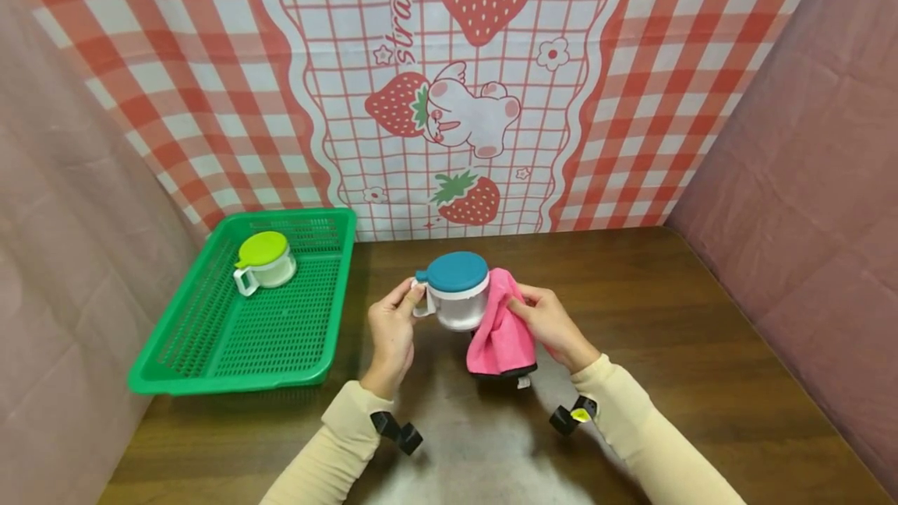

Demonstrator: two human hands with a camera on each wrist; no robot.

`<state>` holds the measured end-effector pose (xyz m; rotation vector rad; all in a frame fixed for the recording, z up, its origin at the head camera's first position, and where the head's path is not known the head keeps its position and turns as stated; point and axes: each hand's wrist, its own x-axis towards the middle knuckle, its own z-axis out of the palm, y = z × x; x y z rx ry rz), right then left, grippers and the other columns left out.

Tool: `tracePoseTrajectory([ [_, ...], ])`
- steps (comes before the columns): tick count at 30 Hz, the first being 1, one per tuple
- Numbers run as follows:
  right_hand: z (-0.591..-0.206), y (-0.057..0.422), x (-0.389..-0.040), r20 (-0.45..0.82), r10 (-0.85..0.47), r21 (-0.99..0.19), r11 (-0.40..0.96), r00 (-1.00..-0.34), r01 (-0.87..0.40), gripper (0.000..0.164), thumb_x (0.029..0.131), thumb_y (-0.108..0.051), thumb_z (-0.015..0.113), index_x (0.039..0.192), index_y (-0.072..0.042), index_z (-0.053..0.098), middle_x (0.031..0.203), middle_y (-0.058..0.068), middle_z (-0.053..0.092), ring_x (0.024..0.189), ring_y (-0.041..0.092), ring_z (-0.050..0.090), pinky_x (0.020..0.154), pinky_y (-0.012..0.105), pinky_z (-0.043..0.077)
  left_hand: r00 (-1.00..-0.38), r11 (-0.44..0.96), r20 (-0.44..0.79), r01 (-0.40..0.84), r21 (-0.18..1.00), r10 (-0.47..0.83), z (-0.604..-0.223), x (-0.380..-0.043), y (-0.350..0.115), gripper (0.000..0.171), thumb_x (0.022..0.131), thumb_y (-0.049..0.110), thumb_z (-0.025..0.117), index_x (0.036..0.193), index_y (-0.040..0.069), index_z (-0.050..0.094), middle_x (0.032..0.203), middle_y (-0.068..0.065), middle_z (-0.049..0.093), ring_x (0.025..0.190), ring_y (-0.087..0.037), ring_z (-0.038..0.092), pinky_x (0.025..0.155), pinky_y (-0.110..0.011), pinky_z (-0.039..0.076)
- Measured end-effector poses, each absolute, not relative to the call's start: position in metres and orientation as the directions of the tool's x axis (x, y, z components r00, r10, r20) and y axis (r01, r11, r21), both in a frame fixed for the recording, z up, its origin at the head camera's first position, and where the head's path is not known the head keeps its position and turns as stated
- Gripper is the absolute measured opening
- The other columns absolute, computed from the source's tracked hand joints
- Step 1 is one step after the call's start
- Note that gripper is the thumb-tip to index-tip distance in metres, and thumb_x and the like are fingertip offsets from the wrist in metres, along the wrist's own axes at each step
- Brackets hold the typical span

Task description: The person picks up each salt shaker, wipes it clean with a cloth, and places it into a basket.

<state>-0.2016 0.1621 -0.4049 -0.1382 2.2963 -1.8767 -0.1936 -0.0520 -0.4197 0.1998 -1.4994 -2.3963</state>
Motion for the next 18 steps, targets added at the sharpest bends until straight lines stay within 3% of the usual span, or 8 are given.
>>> tracePoseTrajectory([
  [5, -0.407, 0.163, -0.202, -0.076, -0.152, -0.985, 0.163, -0.985, 0.051, 0.031, 0.090, -0.006, 0.049, 0.119, 0.004, 0.055, 0.091, 0.002, 0.061, 0.071, 0.003, 0.056, 0.064, 0.018, 0.048, -0.963, -0.355, 0.069, 0.162, 0.921, -0.261, -0.421, -0.194, -0.052, 0.032, 0.081, 0.007, 0.065, 0.107, -0.011, 0.061, 0.078, 0.006, 0.068, 0.072, -0.006, 0.063, 0.061, -0.025, 0.055],
  [12, -0.408, 0.170, -0.202, -0.060, -0.120, -0.992, 0.116, -0.991, 0.046, 0.033, 0.090, -0.005, 0.049, 0.122, 0.004, 0.052, 0.090, -0.004, 0.060, 0.074, 0.004, 0.056, 0.067, 0.017, 0.049, -0.986, -0.176, 0.095, 0.118, 0.977, -0.134, -0.419, -0.192, -0.055, 0.032, 0.084, 0.010, 0.061, 0.112, -0.005, 0.060, 0.106, -0.021, 0.064, 0.078, -0.008, 0.062, 0.065, -0.027, 0.056],
  [18, -0.410, 0.174, -0.203, -0.070, -0.144, -0.992, 0.112, -0.987, 0.054, 0.036, 0.090, -0.006, 0.049, 0.125, 0.003, 0.050, 0.097, 0.000, 0.061, 0.078, 0.006, 0.057, 0.070, 0.018, 0.050, -0.982, 0.005, 0.119, 0.120, 0.993, -0.146, -0.417, -0.192, -0.057, 0.030, 0.083, 0.013, 0.064, 0.110, -0.001, 0.063, 0.093, -0.013, 0.064, 0.070, -0.006, 0.055, 0.056, -0.017, 0.048],
])
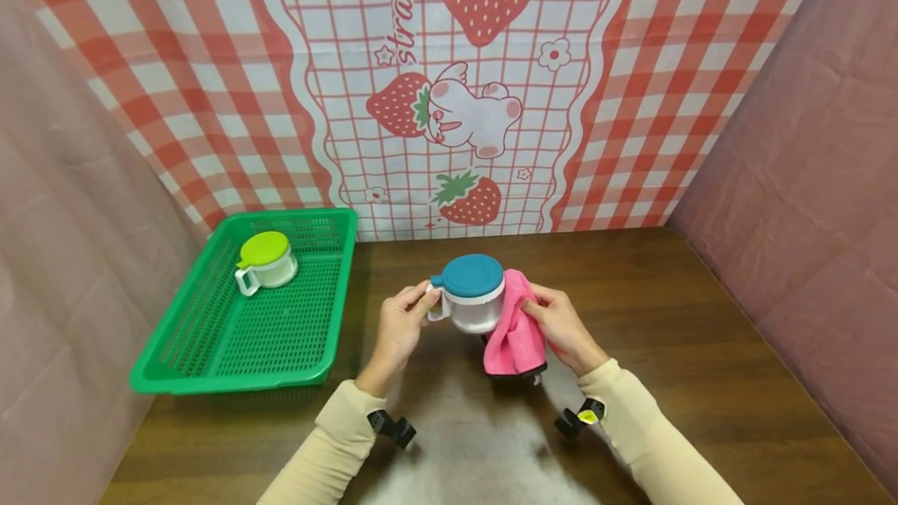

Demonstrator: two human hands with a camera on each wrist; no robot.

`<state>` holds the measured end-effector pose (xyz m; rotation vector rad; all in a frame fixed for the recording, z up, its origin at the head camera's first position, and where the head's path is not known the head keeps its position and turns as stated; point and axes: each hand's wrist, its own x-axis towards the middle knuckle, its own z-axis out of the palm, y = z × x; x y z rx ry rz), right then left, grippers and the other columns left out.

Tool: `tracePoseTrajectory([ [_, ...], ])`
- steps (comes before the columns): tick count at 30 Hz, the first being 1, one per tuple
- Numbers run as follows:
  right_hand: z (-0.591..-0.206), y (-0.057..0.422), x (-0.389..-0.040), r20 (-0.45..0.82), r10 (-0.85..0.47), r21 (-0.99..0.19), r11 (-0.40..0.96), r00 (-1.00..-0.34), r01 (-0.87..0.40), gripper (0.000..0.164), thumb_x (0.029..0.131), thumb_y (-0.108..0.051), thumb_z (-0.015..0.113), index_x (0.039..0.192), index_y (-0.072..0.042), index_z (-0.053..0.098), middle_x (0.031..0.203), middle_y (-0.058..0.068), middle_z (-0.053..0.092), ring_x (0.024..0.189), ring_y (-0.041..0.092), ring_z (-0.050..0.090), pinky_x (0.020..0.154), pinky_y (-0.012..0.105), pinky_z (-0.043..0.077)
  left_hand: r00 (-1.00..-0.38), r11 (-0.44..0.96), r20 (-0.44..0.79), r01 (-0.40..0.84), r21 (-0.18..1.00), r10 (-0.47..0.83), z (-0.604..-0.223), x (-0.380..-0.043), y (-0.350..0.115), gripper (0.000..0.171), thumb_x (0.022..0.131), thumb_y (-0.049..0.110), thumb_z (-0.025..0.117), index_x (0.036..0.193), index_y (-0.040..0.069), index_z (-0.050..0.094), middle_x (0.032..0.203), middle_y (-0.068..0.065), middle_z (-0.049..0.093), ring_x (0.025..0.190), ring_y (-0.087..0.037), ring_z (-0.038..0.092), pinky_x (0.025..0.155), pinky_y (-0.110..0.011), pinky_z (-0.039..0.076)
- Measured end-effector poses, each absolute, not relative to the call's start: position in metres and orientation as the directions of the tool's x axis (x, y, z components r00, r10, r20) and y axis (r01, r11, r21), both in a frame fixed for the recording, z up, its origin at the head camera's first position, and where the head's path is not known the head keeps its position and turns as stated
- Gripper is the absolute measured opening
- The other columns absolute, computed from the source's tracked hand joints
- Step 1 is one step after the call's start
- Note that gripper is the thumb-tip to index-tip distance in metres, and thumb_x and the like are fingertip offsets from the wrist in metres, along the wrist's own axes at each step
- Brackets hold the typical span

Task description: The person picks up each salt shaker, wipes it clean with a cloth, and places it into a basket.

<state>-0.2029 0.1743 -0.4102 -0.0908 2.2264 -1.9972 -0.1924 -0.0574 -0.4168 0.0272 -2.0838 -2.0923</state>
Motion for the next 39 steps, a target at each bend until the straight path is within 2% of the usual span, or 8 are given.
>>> tracePoseTrajectory([
  [4, -0.4116, 0.1749, -0.2035, -0.079, -0.149, -0.990, 0.125, -0.986, 0.061, 0.036, 0.090, -0.005, 0.048, 0.125, 0.003, 0.050, 0.102, 0.005, 0.061, 0.078, 0.004, 0.057, 0.070, 0.017, 0.050, -0.989, 0.017, 0.082, 0.081, 0.997, -0.125, -0.4157, -0.1927, -0.0593, 0.031, 0.082, 0.014, 0.065, 0.110, 0.000, 0.063, 0.094, -0.012, 0.064, 0.072, -0.005, 0.056, 0.058, -0.018, 0.050],
  [9, -0.4133, 0.1740, -0.2041, -0.079, -0.149, -0.991, 0.122, -0.986, 0.061, 0.035, 0.089, -0.002, 0.047, 0.124, 0.004, 0.051, 0.099, 0.004, 0.061, 0.076, 0.003, 0.057, 0.069, 0.017, 0.050, -0.997, -0.015, 0.030, 0.031, 0.999, -0.069, -0.4144, -0.1924, -0.0620, 0.034, 0.083, 0.014, 0.063, 0.114, 0.000, 0.060, 0.110, -0.020, 0.063, 0.089, -0.019, 0.063, 0.068, -0.030, 0.056],
  [12, -0.4140, 0.1739, -0.2040, -0.077, -0.147, -0.991, 0.123, -0.986, 0.059, 0.035, 0.089, -0.002, 0.048, 0.123, 0.004, 0.051, 0.098, 0.004, 0.061, 0.075, 0.003, 0.058, 0.069, 0.017, 0.050, -0.999, -0.025, 0.014, 0.015, 1.000, -0.051, -0.4144, -0.1915, -0.0631, 0.036, 0.084, 0.015, 0.062, 0.116, -0.001, 0.059, 0.114, -0.021, 0.061, 0.091, -0.024, 0.063, 0.069, -0.035, 0.056],
  [17, -0.4132, 0.1747, -0.2037, -0.078, -0.136, -0.989, 0.134, -0.988, 0.059, 0.035, 0.090, -0.006, 0.050, 0.123, 0.004, 0.051, 0.094, -0.001, 0.061, 0.075, 0.004, 0.056, 0.068, 0.017, 0.049, -1.000, -0.026, 0.016, 0.016, 1.000, -0.022, -0.4163, -0.1918, -0.0643, 0.035, 0.085, 0.016, 0.061, 0.115, -0.002, 0.059, 0.113, -0.022, 0.061, 0.085, -0.020, 0.065, 0.067, -0.035, 0.056],
  [24, -0.4124, 0.1766, -0.2043, -0.050, -0.134, -0.990, 0.134, -0.990, 0.032, 0.035, 0.089, -0.011, 0.055, 0.119, 0.007, 0.053, 0.086, -0.008, 0.061, 0.073, 0.004, 0.055, 0.065, 0.016, 0.048, -0.998, -0.047, 0.030, 0.027, 0.999, 0.051, -0.4199, -0.1927, -0.0658, 0.029, 0.087, 0.012, 0.058, 0.110, -0.006, 0.061, 0.105, -0.024, 0.063, 0.080, -0.014, 0.064, 0.071, -0.036, 0.056],
  [31, -0.4150, 0.1758, -0.2054, -0.058, -0.127, -0.992, 0.122, -0.990, 0.042, 0.036, 0.089, -0.009, 0.053, 0.122, 0.004, 0.052, 0.096, -0.003, 0.062, 0.078, 0.001, 0.056, 0.069, 0.016, 0.048, -0.997, -0.046, 0.043, 0.040, 0.998, 0.066, -0.4190, -0.1906, -0.0660, 0.025, 0.085, 0.005, 0.059, 0.105, -0.009, 0.061, 0.096, -0.024, 0.065, 0.076, -0.015, 0.064, 0.075, -0.047, 0.053],
  [39, -0.4169, 0.1744, -0.2044, -0.081, -0.137, -0.991, 0.120, -0.987, 0.065, 0.035, 0.089, -0.009, 0.053, 0.123, 0.003, 0.052, 0.098, -0.001, 0.062, 0.079, 0.003, 0.057, 0.070, 0.016, 0.048, -0.999, -0.052, 0.038, 0.037, 0.998, 0.019, -0.4194, -0.1898, -0.0669, 0.026, 0.081, 0.004, 0.064, 0.104, -0.008, 0.063, 0.092, -0.022, 0.066, 0.072, -0.012, 0.063, 0.070, -0.043, 0.055],
])
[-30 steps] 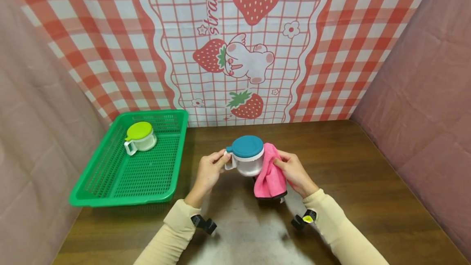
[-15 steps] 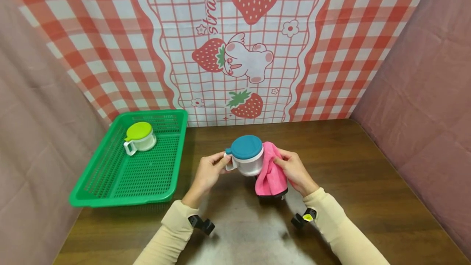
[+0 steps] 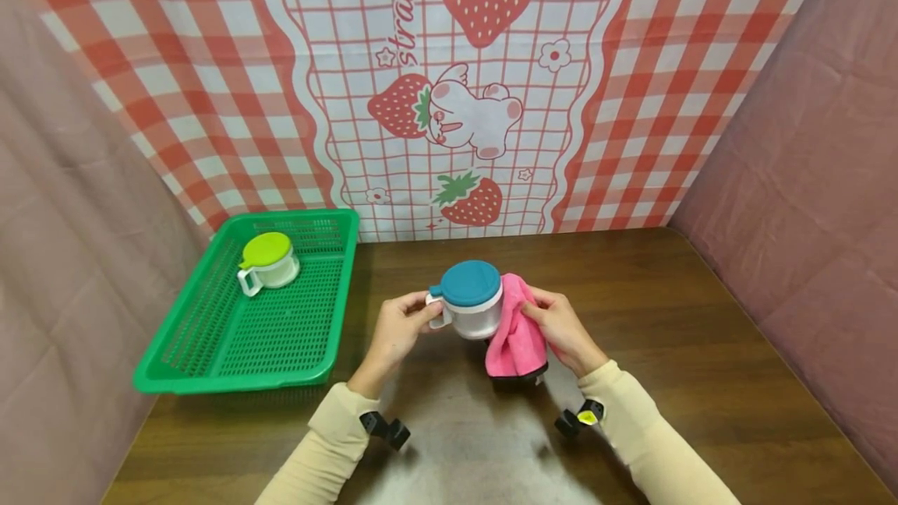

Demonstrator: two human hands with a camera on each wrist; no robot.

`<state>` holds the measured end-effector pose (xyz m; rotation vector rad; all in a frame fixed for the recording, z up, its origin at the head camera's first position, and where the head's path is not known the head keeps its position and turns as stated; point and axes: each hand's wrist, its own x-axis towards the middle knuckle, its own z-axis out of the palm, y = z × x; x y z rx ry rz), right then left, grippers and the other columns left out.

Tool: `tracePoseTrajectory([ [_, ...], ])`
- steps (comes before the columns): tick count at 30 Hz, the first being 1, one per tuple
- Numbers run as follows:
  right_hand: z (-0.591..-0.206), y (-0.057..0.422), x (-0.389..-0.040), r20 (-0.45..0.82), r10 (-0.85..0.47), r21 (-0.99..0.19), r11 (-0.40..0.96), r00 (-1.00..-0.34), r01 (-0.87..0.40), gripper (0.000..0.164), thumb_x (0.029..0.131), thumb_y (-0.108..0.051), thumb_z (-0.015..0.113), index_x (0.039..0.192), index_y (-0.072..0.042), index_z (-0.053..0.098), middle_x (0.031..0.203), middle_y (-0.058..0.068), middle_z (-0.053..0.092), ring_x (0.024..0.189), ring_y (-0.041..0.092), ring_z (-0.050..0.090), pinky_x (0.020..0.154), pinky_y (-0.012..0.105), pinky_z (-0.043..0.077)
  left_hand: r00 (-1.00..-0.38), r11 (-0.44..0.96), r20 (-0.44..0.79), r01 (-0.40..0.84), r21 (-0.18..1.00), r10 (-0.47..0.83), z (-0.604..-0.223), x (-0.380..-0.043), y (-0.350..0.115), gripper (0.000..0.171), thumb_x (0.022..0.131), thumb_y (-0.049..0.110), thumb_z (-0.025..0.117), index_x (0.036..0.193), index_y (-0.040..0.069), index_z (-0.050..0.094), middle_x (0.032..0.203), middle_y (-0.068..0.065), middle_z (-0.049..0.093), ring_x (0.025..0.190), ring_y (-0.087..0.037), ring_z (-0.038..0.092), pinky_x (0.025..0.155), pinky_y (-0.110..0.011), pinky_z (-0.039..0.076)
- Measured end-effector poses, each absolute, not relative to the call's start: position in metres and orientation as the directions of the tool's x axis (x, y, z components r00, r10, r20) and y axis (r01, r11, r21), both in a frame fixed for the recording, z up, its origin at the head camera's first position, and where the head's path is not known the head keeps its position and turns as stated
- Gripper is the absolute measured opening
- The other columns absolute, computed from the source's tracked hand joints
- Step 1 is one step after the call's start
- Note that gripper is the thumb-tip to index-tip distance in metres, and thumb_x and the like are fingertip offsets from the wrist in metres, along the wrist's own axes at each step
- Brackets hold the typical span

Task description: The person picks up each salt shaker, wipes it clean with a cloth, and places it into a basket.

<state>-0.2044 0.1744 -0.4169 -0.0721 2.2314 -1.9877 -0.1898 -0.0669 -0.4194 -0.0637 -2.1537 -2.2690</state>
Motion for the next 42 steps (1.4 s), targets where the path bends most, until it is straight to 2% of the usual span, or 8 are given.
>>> tracePoseTrajectory([
  [6, -0.419, 0.173, -0.204, -0.079, -0.130, -0.993, 0.092, -0.988, 0.068, 0.030, 0.088, -0.004, 0.052, 0.116, 0.001, 0.058, 0.094, -0.005, 0.062, 0.077, 0.003, 0.058, 0.070, 0.017, 0.049, -1.000, -0.028, 0.015, 0.015, 0.999, -0.001, -0.419, -0.190, -0.067, 0.028, 0.081, 0.008, 0.065, 0.105, -0.007, 0.062, 0.096, -0.024, 0.065, 0.076, -0.015, 0.064, 0.071, -0.046, 0.054],
  [11, -0.420, 0.172, -0.204, -0.081, -0.129, -0.995, 0.075, -0.988, 0.071, 0.027, 0.087, -0.004, 0.052, 0.112, -0.003, 0.062, 0.092, -0.007, 0.062, 0.078, 0.003, 0.058, 0.070, 0.017, 0.049, -1.000, -0.034, 0.007, 0.007, 0.999, 0.017, -0.421, -0.192, -0.069, 0.028, 0.080, 0.007, 0.066, 0.103, -0.008, 0.063, 0.091, -0.021, 0.065, 0.073, -0.015, 0.064, 0.071, -0.047, 0.054],
  [17, -0.420, 0.171, -0.203, -0.077, -0.144, -0.992, 0.110, -0.987, 0.061, 0.032, 0.087, -0.009, 0.056, 0.117, 0.001, 0.057, 0.094, -0.005, 0.063, 0.079, 0.005, 0.057, 0.070, 0.017, 0.049, -1.000, -0.127, 0.013, 0.013, 0.992, -0.007, -0.421, -0.193, -0.071, 0.026, 0.080, 0.003, 0.064, 0.103, -0.010, 0.062, 0.085, -0.010, 0.066, 0.071, -0.013, 0.063, 0.070, -0.047, 0.054],
  [21, -0.420, 0.171, -0.203, -0.073, -0.150, -0.990, 0.129, -0.986, 0.053, 0.034, 0.087, -0.009, 0.056, 0.119, 0.003, 0.055, 0.095, -0.004, 0.063, 0.080, 0.004, 0.056, 0.069, 0.017, 0.048, -0.999, -0.160, 0.028, 0.031, 0.987, -0.024, -0.421, -0.192, -0.071, 0.025, 0.081, 0.001, 0.063, 0.103, -0.011, 0.062, 0.083, -0.008, 0.066, 0.070, -0.012, 0.063, 0.069, -0.047, 0.054],
  [25, -0.418, 0.171, -0.201, -0.069, -0.155, -0.986, 0.161, -0.986, 0.043, 0.035, 0.087, -0.012, 0.057, 0.120, 0.000, 0.056, 0.099, 0.000, 0.063, 0.079, 0.005, 0.056, 0.067, 0.017, 0.048, -0.998, -0.176, 0.021, 0.032, 0.984, -0.064, -0.423, -0.191, -0.071, 0.024, 0.080, 0.002, 0.064, 0.101, -0.010, 0.063, 0.084, -0.009, 0.067, 0.069, -0.013, 0.063, 0.067, -0.049, 0.054],
  [29, -0.414, 0.171, -0.201, -0.037, -0.163, -0.979, 0.202, -0.986, 0.004, 0.036, 0.087, -0.016, 0.058, 0.120, -0.003, 0.057, 0.109, 0.013, 0.061, 0.080, 0.006, 0.055, 0.066, 0.017, 0.048, -0.995, -0.187, 0.025, 0.044, 0.981, -0.099, -0.425, -0.190, -0.070, 0.024, 0.080, 0.004, 0.064, 0.101, -0.009, 0.064, 0.088, -0.012, 0.068, 0.068, -0.014, 0.064, 0.066, -0.049, 0.053],
  [33, -0.409, 0.173, -0.201, 0.014, -0.168, -0.967, 0.249, -0.986, -0.056, 0.038, 0.087, -0.016, 0.059, 0.121, -0.003, 0.056, 0.116, 0.021, 0.058, 0.082, 0.006, 0.055, 0.065, 0.017, 0.048, -0.993, -0.186, 0.041, 0.062, 0.981, -0.112, -0.425, -0.189, -0.068, 0.025, 0.080, 0.005, 0.065, 0.102, -0.008, 0.064, 0.093, -0.017, 0.067, 0.070, -0.014, 0.064, 0.063, -0.043, 0.055],
  [42, -0.401, 0.179, -0.201, 0.104, -0.212, -0.930, 0.325, -0.972, -0.170, 0.035, 0.086, -0.015, 0.060, 0.119, -0.003, 0.058, 0.109, 0.021, 0.062, 0.078, 0.004, 0.054, 0.063, 0.019, 0.048, -0.993, -0.199, 0.032, 0.055, 0.978, -0.116, -0.423, -0.187, -0.066, 0.025, 0.081, 0.003, 0.064, 0.104, -0.008, 0.064, 0.100, -0.024, 0.064, 0.073, -0.014, 0.064, 0.063, -0.040, 0.056],
])
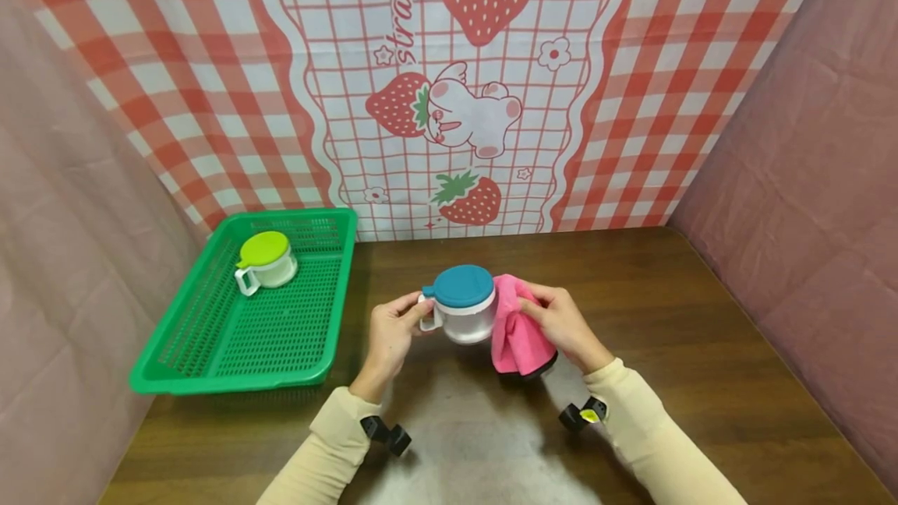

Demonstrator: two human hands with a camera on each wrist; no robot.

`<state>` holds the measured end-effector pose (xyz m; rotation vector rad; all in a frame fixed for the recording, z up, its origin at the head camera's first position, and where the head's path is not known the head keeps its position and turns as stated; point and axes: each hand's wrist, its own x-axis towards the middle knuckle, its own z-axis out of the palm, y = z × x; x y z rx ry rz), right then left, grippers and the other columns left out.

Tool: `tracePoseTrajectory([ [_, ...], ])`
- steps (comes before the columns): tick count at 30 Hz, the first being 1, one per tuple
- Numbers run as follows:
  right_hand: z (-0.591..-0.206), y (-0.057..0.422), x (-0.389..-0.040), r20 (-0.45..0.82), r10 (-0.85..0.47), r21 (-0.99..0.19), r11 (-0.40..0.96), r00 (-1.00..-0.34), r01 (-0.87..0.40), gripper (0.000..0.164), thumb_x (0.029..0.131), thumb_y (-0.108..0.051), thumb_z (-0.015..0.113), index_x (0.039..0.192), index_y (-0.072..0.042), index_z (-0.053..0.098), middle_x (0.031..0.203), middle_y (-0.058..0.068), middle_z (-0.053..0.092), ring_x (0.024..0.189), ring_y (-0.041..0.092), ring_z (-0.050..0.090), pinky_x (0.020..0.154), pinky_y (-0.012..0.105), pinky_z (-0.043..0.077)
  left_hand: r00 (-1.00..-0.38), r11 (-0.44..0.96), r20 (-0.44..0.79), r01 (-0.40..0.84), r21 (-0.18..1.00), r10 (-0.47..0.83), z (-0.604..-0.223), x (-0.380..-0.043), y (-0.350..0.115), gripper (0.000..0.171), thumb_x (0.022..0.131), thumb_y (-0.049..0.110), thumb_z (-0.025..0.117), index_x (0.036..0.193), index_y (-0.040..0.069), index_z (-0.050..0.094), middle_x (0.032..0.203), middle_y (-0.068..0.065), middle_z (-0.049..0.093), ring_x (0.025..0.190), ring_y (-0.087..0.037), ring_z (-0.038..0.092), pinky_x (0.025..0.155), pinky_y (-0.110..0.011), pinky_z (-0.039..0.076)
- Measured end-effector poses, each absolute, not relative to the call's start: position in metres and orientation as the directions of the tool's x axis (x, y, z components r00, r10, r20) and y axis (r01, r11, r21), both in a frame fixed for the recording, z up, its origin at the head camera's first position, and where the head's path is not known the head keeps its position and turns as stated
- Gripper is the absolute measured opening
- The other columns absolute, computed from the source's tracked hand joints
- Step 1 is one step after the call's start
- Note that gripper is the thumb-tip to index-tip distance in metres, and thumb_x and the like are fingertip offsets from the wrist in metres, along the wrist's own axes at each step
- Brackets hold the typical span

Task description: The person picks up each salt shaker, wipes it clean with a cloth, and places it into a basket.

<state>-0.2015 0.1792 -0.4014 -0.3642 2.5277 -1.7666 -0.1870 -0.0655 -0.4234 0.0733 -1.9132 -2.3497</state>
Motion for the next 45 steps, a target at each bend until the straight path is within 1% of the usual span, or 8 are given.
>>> tracePoseTrajectory([
  [9, -0.398, 0.183, -0.204, 0.109, -0.249, -0.899, 0.389, -0.962, -0.203, 0.033, 0.087, -0.013, 0.059, 0.118, -0.003, 0.059, 0.105, 0.020, 0.063, 0.077, 0.009, 0.054, 0.060, 0.021, 0.048, -0.993, -0.184, 0.038, 0.059, 0.981, -0.113, -0.425, -0.187, -0.065, 0.026, 0.081, 0.005, 0.064, 0.104, -0.007, 0.064, 0.103, -0.026, 0.063, 0.075, -0.014, 0.064, 0.064, -0.040, 0.056],
  [14, -0.393, 0.185, -0.205, 0.159, -0.259, -0.860, 0.437, -0.953, -0.262, 0.030, 0.086, -0.012, 0.059, 0.115, -0.003, 0.061, 0.100, 0.019, 0.064, 0.074, 0.011, 0.053, 0.058, 0.021, 0.047, -0.992, -0.176, 0.044, 0.065, 0.982, -0.119, -0.426, -0.186, -0.065, 0.027, 0.080, 0.005, 0.065, 0.104, -0.007, 0.064, 0.102, -0.027, 0.063, 0.074, -0.014, 0.064, 0.064, -0.038, 0.056],
  [17, -0.389, 0.185, -0.206, 0.181, -0.272, -0.837, 0.462, -0.945, -0.293, 0.030, 0.086, -0.011, 0.059, 0.115, -0.003, 0.061, 0.101, 0.018, 0.065, 0.074, 0.013, 0.053, 0.058, 0.021, 0.047, -0.992, -0.166, 0.042, 0.062, 0.984, -0.123, -0.427, -0.186, -0.065, 0.027, 0.080, 0.006, 0.066, 0.104, -0.007, 0.064, 0.102, -0.027, 0.063, 0.074, -0.013, 0.064, 0.064, -0.038, 0.056],
  [25, -0.375, 0.188, -0.206, 0.181, -0.311, -0.784, 0.526, -0.933, -0.328, 0.034, 0.085, -0.011, 0.060, 0.119, -0.006, 0.058, 0.105, 0.017, 0.064, 0.072, 0.017, 0.053, 0.057, 0.022, 0.048, -0.992, -0.163, 0.044, 0.063, 0.985, -0.117, -0.428, -0.185, -0.064, 0.028, 0.080, 0.007, 0.066, 0.104, -0.006, 0.064, 0.103, -0.026, 0.063, 0.075, -0.012, 0.064, 0.065, -0.037, 0.056],
  [33, -0.369, 0.191, -0.207, 0.291, -0.377, -0.676, 0.570, -0.880, -0.467, 0.028, 0.083, -0.010, 0.062, 0.112, -0.007, 0.063, 0.102, 0.012, 0.066, 0.076, 0.017, 0.055, 0.060, 0.021, 0.049, -0.991, -0.130, 0.052, 0.067, 0.989, -0.122, -0.429, -0.183, -0.064, 0.028, 0.080, 0.006, 0.065, 0.105, -0.007, 0.064, 0.102, -0.026, 0.064, 0.076, -0.010, 0.063, 0.065, -0.037, 0.056],
  [38, -0.365, 0.191, -0.207, 0.329, -0.430, -0.618, 0.574, -0.840, -0.537, 0.030, 0.082, -0.012, 0.064, 0.112, -0.010, 0.064, 0.101, 0.008, 0.067, 0.079, 0.015, 0.057, 0.063, 0.021, 0.049, -0.990, -0.085, 0.062, 0.073, 0.994, -0.125, -0.429, -0.182, -0.064, 0.027, 0.080, 0.008, 0.067, 0.104, -0.005, 0.065, 0.101, -0.024, 0.065, 0.077, -0.011, 0.063, 0.067, -0.039, 0.056],
  [42, -0.362, 0.190, -0.207, 0.367, -0.474, -0.555, 0.578, -0.800, -0.598, 0.028, 0.081, -0.012, 0.065, 0.109, -0.012, 0.065, 0.096, 0.004, 0.067, 0.077, 0.012, 0.055, 0.064, 0.021, 0.048, -0.991, -0.058, 0.059, 0.066, 0.996, -0.118, -0.430, -0.182, -0.065, 0.029, 0.079, 0.011, 0.068, 0.104, -0.003, 0.065, 0.102, -0.023, 0.065, 0.078, -0.011, 0.063, 0.068, -0.039, 0.056],
  [45, -0.359, 0.190, -0.207, 0.379, -0.492, -0.526, 0.582, -0.784, -0.620, 0.028, 0.081, -0.012, 0.066, 0.109, -0.013, 0.065, 0.095, 0.002, 0.067, 0.077, 0.009, 0.055, 0.065, 0.021, 0.048, -0.993, -0.062, 0.050, 0.057, 0.996, -0.108, -0.429, -0.182, -0.066, 0.029, 0.079, 0.009, 0.068, 0.105, -0.004, 0.065, 0.103, -0.023, 0.065, 0.078, -0.011, 0.063, 0.069, -0.041, 0.055],
])
